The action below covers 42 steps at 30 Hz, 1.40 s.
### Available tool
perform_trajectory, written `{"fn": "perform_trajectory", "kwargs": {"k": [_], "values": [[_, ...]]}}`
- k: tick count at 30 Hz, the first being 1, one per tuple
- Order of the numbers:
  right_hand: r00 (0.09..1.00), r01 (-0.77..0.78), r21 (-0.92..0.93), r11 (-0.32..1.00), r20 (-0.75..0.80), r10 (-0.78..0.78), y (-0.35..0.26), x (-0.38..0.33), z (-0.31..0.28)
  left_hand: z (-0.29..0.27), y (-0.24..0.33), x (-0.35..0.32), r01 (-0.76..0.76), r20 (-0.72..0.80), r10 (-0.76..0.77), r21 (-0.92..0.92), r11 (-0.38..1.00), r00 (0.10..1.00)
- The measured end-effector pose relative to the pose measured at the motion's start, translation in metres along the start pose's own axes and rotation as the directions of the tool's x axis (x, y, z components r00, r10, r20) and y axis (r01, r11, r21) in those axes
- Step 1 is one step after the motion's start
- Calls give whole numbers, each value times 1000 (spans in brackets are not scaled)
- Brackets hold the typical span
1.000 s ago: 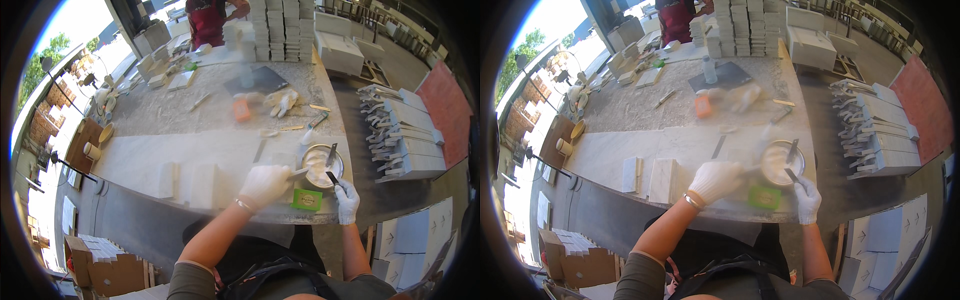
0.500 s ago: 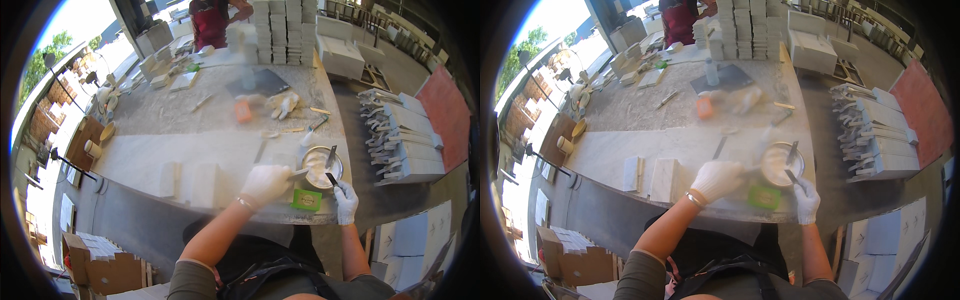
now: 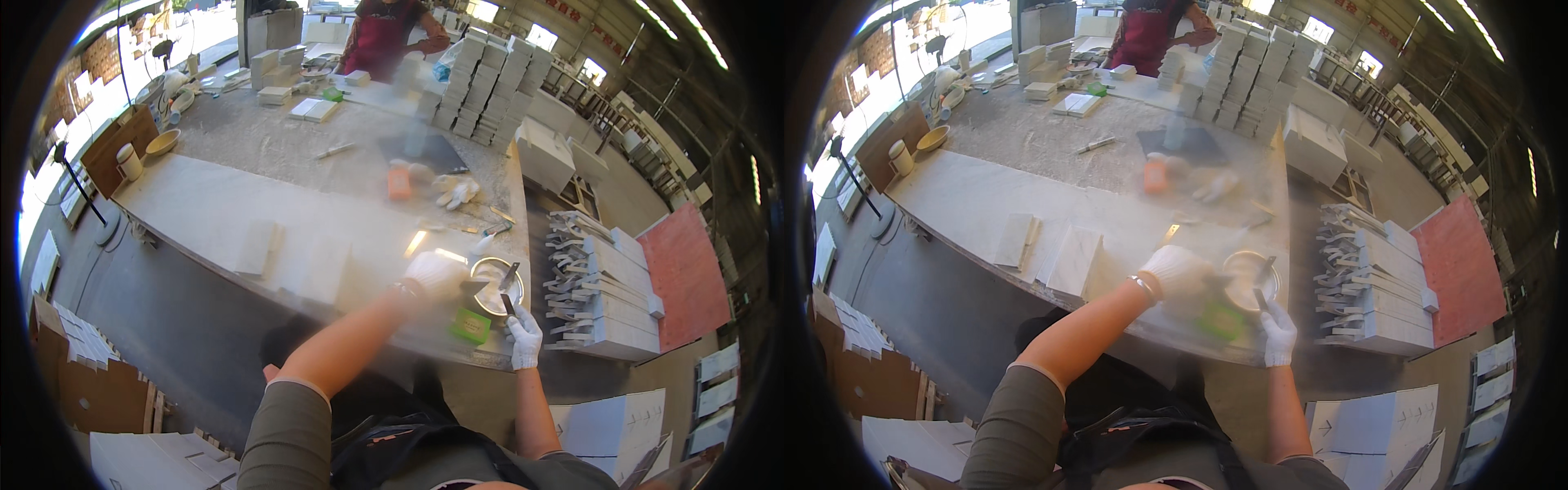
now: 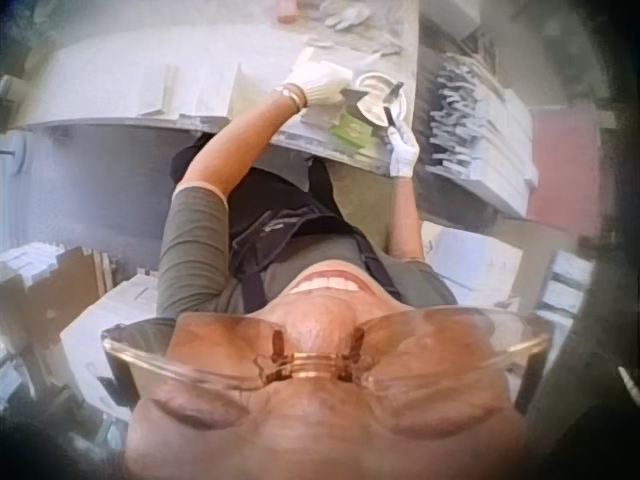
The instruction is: The person applies a white paste from a metal bowl onto small rectangular blocks using a metal spatula, then rubs the blocks together with a green sponge. The person repeats this process for multiple blocks at a workbench.
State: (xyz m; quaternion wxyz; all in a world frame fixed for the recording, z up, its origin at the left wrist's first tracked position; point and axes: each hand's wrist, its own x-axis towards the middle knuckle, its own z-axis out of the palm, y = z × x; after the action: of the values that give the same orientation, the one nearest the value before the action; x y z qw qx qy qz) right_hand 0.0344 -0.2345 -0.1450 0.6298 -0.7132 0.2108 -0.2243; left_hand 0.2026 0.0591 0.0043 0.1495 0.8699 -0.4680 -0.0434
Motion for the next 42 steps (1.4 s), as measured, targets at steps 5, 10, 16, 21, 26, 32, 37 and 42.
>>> {"fn": "perform_trajectory", "kwargs": {"k": [5, 10, 16, 21, 26, 32, 37, 42], "values": [[994, -22, 38, 999, 112, 18, -12, -2, -7, 16, -3, 8, 29, 102, -31, 19, 999, 994], [992, -70, 35, 997, 109, 66, -18, 2, -6, 1, 2, -2, 54, 38, -54, -5, 999, 998], [987, -94, 60, 994, 138, 85, -15, 6, -11, 0, 7, -5, 65, 55, -68, 50, 997, 996], [985, -151, 110, 982, 101, 141, -23, 2, -13, 16, 5, 21, 199, 45, -200, 20, 980, 979], [979, -176, 214, 961, 136, 149, -32, -5, -14, 9, -7, 14, 31, 118, -35, 36, 999, 992], [982, -178, 249, 952, 99, 158, -35, -10, -10, -13, -3, 7, 23, 156, -29, 34, 999, 987], [983, -178, 243, 954, 90, 160, -42, -13, -7, -17, 2, 10, -9, 183, -9, 99, 995, 983], [957, -266, 258, 929, 184, 223, -47, -15, -14, -20, 7, 12, 52, 190, -59, 42, 998, 980]]}}
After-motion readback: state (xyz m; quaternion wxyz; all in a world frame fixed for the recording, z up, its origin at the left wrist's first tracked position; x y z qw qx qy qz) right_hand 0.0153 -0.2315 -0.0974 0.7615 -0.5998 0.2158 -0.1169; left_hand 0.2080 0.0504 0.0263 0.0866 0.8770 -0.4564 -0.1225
